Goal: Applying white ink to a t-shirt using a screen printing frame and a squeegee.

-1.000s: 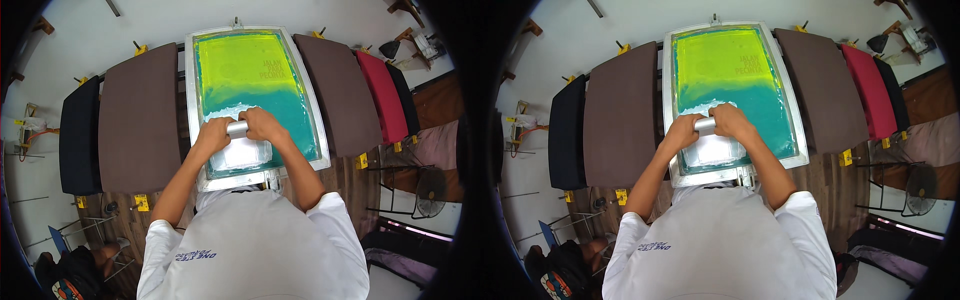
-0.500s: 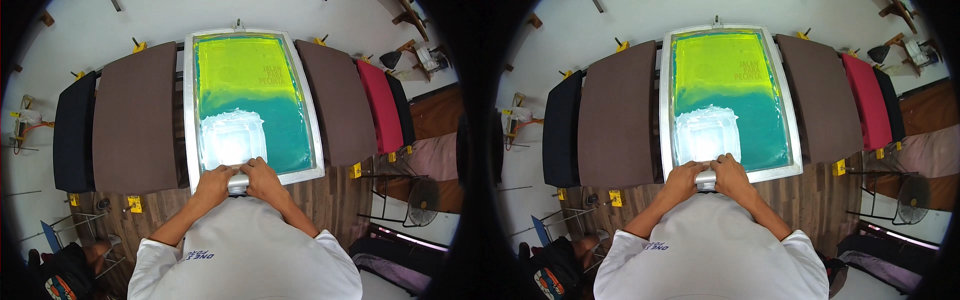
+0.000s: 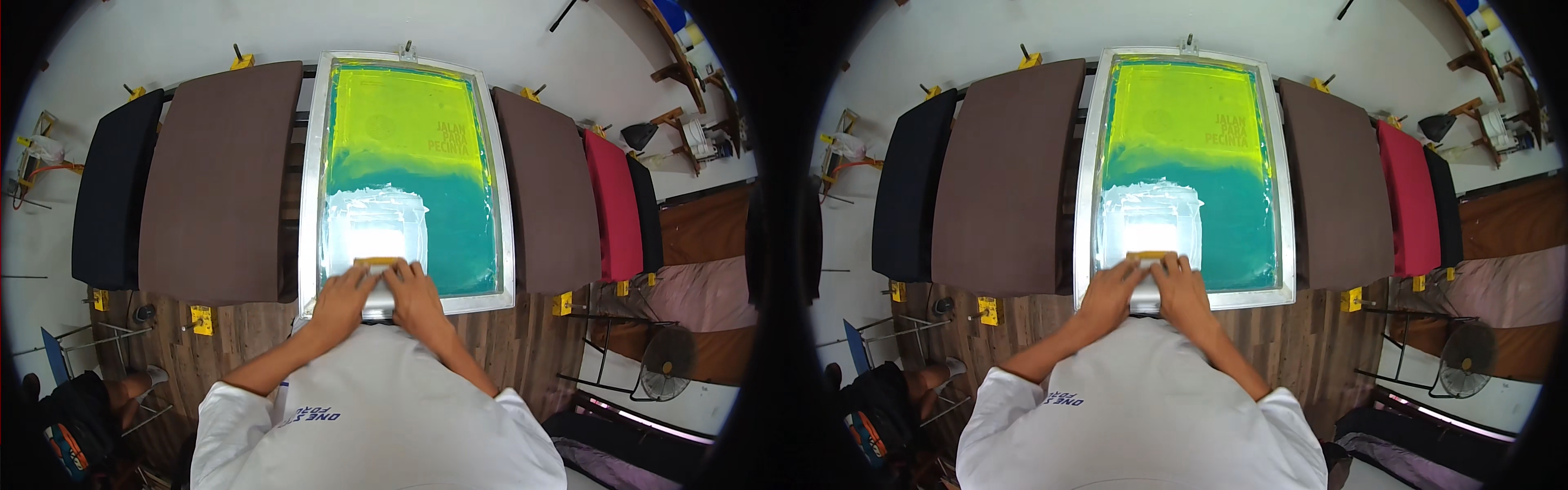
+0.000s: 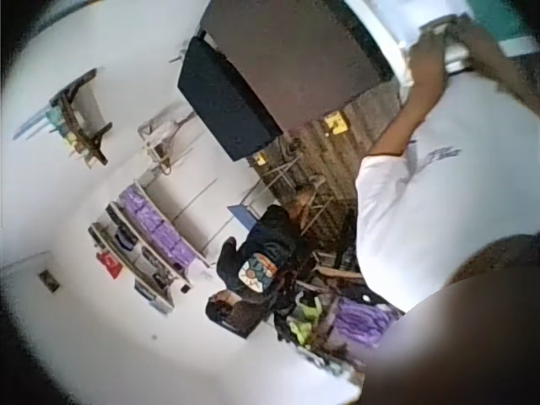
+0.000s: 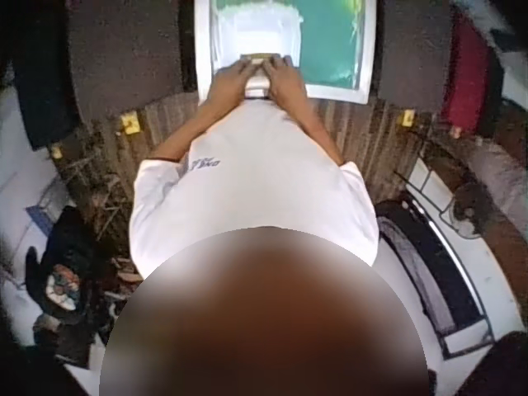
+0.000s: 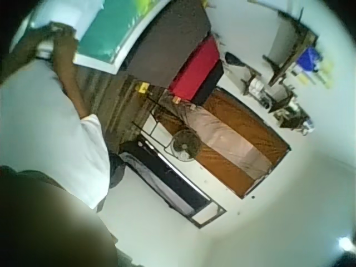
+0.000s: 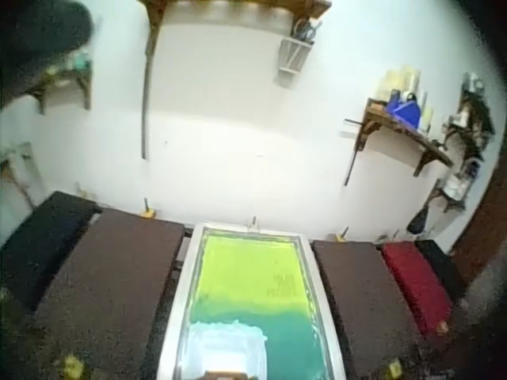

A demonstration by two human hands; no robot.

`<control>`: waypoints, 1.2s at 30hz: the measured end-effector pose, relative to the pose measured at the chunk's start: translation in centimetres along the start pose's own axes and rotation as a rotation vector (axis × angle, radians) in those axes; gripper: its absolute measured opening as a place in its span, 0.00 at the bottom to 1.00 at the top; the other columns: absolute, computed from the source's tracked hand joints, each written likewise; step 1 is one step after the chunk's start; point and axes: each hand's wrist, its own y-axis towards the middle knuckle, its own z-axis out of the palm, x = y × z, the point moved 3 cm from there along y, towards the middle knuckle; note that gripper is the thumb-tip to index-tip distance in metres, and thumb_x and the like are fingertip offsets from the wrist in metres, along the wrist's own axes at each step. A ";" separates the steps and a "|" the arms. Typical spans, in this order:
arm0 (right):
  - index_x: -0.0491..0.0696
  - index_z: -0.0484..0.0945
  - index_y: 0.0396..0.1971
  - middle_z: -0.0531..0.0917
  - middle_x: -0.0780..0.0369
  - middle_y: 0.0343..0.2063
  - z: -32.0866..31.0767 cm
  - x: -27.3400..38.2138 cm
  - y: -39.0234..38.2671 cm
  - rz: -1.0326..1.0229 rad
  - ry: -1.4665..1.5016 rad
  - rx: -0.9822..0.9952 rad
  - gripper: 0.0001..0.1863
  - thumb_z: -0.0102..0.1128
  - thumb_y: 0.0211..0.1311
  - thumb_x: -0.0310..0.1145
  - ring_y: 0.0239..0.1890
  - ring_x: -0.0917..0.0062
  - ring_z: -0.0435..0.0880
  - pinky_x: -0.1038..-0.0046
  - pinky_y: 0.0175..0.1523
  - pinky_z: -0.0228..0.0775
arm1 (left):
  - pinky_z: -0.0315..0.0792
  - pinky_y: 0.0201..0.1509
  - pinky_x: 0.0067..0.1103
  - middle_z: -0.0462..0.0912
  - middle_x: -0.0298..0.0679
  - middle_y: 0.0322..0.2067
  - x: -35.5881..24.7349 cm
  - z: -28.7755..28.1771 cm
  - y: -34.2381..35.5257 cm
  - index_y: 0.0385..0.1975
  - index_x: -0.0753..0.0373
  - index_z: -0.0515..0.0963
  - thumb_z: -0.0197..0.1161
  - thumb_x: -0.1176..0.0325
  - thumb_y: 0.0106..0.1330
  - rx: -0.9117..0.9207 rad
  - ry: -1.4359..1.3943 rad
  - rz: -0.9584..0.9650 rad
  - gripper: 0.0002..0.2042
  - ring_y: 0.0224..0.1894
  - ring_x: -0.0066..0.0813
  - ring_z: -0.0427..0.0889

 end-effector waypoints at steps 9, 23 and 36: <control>0.47 0.80 0.38 0.81 0.56 0.35 -4.3 -0.9 6.1 0.012 0.058 0.133 0.16 0.61 0.45 0.21 0.42 0.57 0.80 0.58 0.45 0.76 | 0.77 0.44 0.37 0.84 0.49 0.37 1.9 -4.3 6.0 0.42 0.60 0.82 0.60 0.82 0.48 0.109 -0.129 -0.093 0.19 0.38 0.50 0.83; 0.45 0.82 0.39 0.82 0.55 0.40 -1.1 -2.2 6.2 0.074 0.104 -0.019 0.23 0.66 0.35 0.20 0.46 0.58 0.78 0.61 0.50 0.76 | 0.78 0.45 0.37 0.83 0.48 0.43 3.0 -1.4 5.6 0.46 0.64 0.79 0.57 0.88 0.49 -0.036 -0.150 -0.141 0.22 0.40 0.51 0.83; 0.45 0.78 0.45 0.78 0.56 0.49 -0.4 0.8 -1.4 0.123 0.155 0.046 0.29 0.69 0.33 0.21 0.52 0.60 0.76 0.60 0.50 0.75 | 0.79 0.45 0.38 0.79 0.49 0.52 -0.7 0.4 -1.3 0.50 0.65 0.78 0.62 0.88 0.45 -0.012 -0.126 -0.128 0.27 0.40 0.52 0.84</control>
